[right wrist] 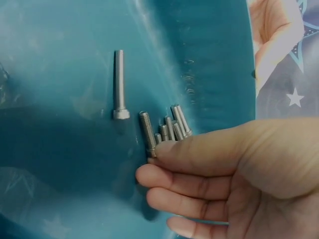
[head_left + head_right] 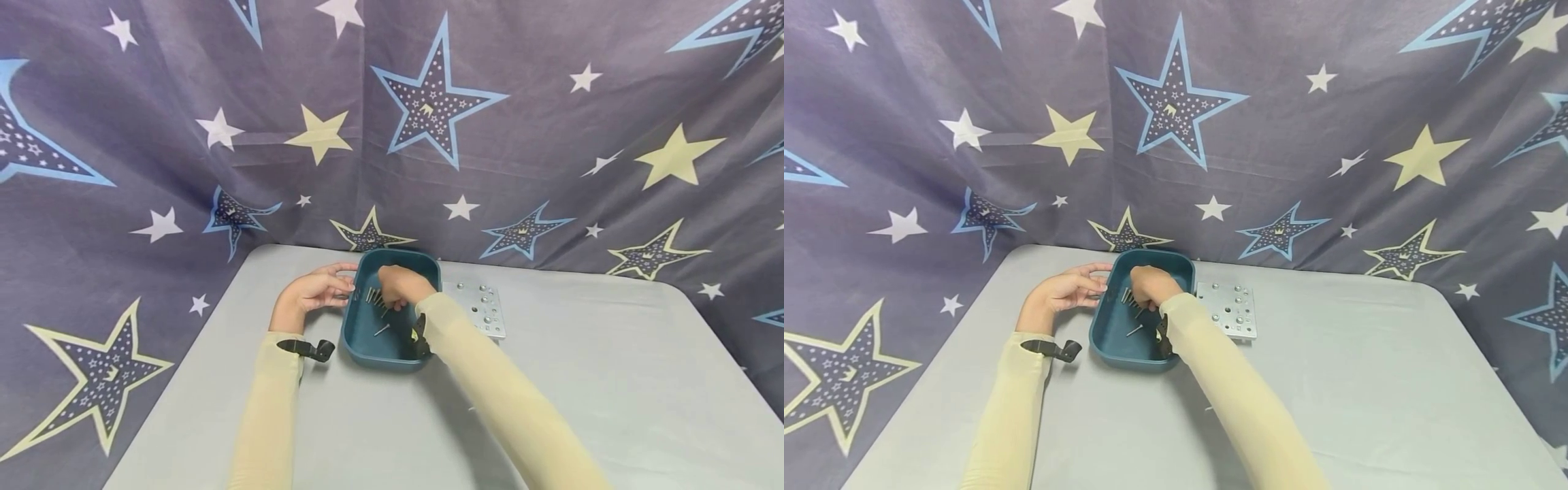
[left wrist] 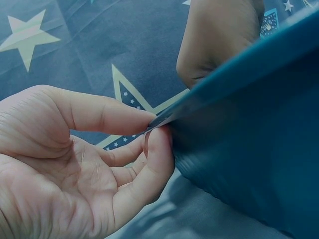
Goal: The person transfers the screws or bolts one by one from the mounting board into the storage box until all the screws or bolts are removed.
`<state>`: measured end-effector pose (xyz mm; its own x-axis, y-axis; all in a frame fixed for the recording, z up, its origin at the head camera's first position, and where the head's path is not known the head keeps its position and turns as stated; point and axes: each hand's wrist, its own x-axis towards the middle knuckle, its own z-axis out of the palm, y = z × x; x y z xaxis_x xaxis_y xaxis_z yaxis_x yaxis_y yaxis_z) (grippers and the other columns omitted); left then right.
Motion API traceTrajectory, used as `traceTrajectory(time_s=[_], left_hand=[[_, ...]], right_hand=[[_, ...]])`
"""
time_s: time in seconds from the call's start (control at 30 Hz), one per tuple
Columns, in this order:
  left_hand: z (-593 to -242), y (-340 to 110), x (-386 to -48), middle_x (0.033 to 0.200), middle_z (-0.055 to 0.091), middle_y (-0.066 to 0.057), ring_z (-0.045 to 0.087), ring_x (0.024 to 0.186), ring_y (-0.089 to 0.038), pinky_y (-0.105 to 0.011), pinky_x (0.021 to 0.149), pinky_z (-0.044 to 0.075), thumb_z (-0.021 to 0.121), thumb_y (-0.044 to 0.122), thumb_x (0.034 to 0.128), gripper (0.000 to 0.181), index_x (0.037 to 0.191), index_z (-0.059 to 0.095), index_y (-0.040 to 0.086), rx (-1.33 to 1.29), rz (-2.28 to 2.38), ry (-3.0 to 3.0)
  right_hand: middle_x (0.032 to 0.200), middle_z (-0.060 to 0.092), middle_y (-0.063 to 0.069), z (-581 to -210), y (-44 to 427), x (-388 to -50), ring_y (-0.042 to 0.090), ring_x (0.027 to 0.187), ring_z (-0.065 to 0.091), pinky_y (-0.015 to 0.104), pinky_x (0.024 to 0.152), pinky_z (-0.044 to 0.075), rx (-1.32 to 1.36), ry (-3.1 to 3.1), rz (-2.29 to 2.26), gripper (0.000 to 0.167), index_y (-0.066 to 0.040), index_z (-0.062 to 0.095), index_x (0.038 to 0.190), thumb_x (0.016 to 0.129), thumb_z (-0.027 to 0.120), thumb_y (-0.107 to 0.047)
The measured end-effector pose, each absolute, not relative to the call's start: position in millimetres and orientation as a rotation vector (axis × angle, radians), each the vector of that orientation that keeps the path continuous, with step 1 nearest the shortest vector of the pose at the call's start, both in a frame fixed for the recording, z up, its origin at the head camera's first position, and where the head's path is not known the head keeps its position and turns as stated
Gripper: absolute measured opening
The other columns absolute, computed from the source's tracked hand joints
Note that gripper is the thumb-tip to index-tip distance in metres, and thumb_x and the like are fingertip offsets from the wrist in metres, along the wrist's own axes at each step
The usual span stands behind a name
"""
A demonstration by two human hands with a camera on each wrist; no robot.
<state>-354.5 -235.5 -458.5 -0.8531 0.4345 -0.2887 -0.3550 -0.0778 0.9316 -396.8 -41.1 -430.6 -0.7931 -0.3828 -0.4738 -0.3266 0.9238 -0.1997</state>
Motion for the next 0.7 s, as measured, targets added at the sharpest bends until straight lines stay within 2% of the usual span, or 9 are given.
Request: traceTrajectory(time_s=[0.17, 0.3, 0.47, 0.6, 0.7], left_hand=[[-457, -236, -354, 0.103, 0.067, -0.001, 0.066, 0.076, -0.006, -0.023, 0.071, 0.057, 0.048, -0.011, 0.0963, 0.071, 0.159, 0.017, 0.000, 0.095, 1.979, 1.680], [-458, -237, -354, 0.102, 0.067, -0.001, 0.066, 0.075, -0.006, -0.023, 0.070, 0.058, 0.048, -0.012, 0.0961, 0.071, 0.159, 0.017, 0.001, 0.097, 1.985, 1.671], [-461, -237, -355, 0.103, 0.068, -0.001, 0.067, 0.075, -0.007, -0.023, 0.070, 0.058, 0.047, -0.012, 0.0964, 0.071, 0.159, 0.016, 0.000, 0.106, 1.991, 1.656], [-461, -237, -356, 0.103, 0.069, -0.001, 0.067, 0.075, -0.007, -0.023, 0.070, 0.058, 0.047, -0.012, 0.0965, 0.071, 0.159, 0.015, 0.000, 0.110, 1.992, 1.650], [-461, -237, -356, 0.103, 0.069, -0.001, 0.067, 0.075, -0.006, -0.023, 0.070, 0.058, 0.047, -0.012, 0.0963, 0.071, 0.159, 0.016, 0.000, 0.108, 1.992, 1.650]], right_hand=[[0.077, 0.076, 0.014, -416, -36, -385, 0.018, 0.056, 0.065, 0.021, 0.044, 0.043, -0.515, 2.567, -0.205, 0.013, -0.002, 0.070, 0.083, 0.081, 0.065, 0.011], [0.079, 0.077, 0.014, -414, -35, -381, 0.017, 0.055, 0.063, 0.022, 0.044, 0.042, -0.543, 2.580, -0.191, 0.012, -0.003, 0.068, 0.087, 0.082, 0.065, 0.008], [0.070, 0.074, 0.010, -420, -39, -385, 0.017, 0.052, 0.061, 0.025, 0.047, 0.044, -0.576, 2.574, -0.128, 0.017, -0.002, 0.067, 0.097, 0.082, 0.065, 0.005], [0.060, 0.068, 0.004, -431, -42, -394, 0.015, 0.049, 0.058, 0.027, 0.049, 0.045, -0.608, 2.561, -0.101, 0.011, -0.005, 0.069, 0.092, 0.081, 0.068, 0.000], [0.060, 0.067, 0.003, -425, -43, -390, 0.013, 0.049, 0.058, 0.026, 0.049, 0.044, -0.609, 2.546, -0.104, 0.005, -0.006, 0.070, 0.085, 0.082, 0.070, -0.002]])
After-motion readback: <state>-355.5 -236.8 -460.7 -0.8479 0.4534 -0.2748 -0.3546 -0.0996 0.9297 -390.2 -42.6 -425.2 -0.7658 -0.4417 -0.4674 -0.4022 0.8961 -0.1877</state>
